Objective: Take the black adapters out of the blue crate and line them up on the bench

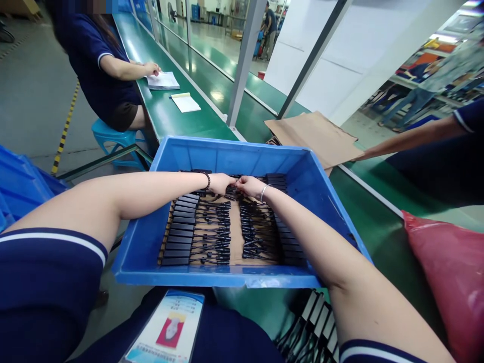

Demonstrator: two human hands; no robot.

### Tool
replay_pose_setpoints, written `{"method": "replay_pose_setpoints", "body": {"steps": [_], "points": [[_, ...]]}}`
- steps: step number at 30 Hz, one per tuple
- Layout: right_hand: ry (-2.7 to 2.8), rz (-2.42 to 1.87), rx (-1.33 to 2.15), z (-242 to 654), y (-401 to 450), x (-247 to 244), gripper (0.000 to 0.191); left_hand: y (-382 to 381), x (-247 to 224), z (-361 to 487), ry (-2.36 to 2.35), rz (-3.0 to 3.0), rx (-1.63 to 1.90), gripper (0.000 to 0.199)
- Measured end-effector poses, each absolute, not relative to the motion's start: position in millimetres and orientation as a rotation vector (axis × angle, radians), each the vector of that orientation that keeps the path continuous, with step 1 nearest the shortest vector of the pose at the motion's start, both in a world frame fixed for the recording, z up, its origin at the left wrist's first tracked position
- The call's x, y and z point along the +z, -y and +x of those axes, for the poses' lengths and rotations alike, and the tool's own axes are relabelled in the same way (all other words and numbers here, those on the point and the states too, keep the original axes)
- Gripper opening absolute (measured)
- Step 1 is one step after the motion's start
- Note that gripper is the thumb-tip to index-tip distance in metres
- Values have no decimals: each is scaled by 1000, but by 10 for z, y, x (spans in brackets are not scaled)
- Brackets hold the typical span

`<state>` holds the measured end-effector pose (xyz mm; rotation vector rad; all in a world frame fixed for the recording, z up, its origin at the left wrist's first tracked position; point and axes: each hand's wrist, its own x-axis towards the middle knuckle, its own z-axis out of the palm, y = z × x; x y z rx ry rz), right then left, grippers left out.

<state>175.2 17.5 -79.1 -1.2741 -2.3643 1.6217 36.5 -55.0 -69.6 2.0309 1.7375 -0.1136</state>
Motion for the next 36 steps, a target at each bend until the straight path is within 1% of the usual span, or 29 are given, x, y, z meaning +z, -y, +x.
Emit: {"method": "replay_pose_setpoints", "body": {"steps": [3,5,6,9,12,15,17,21,27,36], "points": [[2321,-1283,1624,1765,-185,-781,16,554,-698,382,-1778,1946,2,55],[2297,-1281,1644,1771,-181,-750,14,549,-721,401,-1797,1784,99,58],[2288,-1281,1657,1773,-177,-733,14,543,-740,408,-1789,1685,162,57],[2268,-1282,1681,1769,-167,-702,16,514,-799,411,-1718,1434,351,38],[2253,-1270,1675,1761,-171,-715,16,487,-833,395,-1699,1326,422,20],[2244,-1248,1652,1758,-187,-750,14,472,-849,382,-1710,1287,452,10],[2246,-1234,1643,1760,-199,-770,12,466,-863,378,-1706,1264,484,12],[2261,-1213,1648,1766,-218,-794,10,456,-887,375,-1687,1229,544,21],[2277,-1208,1652,1777,-236,-798,10,463,-858,382,-1655,1217,574,8],[2338,-1195,1626,1784,-259,-840,10,452,-893,361,-1691,1268,545,12]]}}
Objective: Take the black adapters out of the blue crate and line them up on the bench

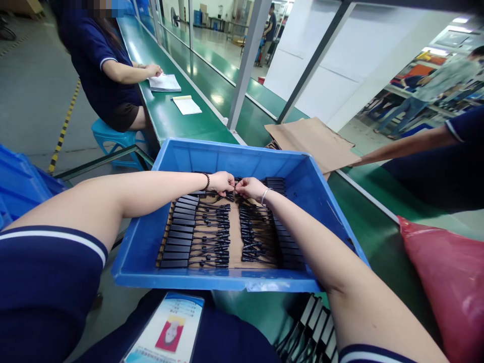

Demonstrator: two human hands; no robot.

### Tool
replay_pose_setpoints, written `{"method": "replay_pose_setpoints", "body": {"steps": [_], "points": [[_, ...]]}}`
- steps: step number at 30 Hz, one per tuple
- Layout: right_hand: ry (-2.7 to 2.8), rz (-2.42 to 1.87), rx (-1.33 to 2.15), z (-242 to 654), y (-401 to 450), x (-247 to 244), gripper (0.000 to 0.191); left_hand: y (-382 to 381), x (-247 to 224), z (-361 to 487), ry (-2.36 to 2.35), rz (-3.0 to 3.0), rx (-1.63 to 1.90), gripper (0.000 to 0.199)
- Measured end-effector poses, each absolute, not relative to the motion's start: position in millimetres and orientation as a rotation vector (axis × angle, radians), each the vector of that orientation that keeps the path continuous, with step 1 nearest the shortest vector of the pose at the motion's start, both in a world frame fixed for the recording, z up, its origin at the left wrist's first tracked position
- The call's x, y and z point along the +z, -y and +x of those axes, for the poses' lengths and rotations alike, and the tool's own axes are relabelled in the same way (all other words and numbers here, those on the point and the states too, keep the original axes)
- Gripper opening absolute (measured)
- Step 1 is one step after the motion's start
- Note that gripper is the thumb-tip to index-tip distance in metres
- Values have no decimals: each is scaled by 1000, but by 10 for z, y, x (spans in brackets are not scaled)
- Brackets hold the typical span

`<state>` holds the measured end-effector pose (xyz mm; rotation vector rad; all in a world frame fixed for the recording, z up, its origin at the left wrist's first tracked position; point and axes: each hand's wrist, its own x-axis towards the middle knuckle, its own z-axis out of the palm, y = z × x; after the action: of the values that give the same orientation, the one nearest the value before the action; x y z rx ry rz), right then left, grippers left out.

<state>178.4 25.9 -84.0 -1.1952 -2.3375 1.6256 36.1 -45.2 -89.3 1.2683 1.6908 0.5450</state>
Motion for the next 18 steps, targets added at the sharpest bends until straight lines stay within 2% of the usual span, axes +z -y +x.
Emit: {"method": "replay_pose_setpoints", "body": {"steps": [9,18], "points": [[2381,-1209,1554,1779,-247,-858,15,465,-846,387,-1717,1249,540,14],[2446,-1292,1416,1736,-267,-876,11,540,-665,491,-1768,1095,594,10]]}}
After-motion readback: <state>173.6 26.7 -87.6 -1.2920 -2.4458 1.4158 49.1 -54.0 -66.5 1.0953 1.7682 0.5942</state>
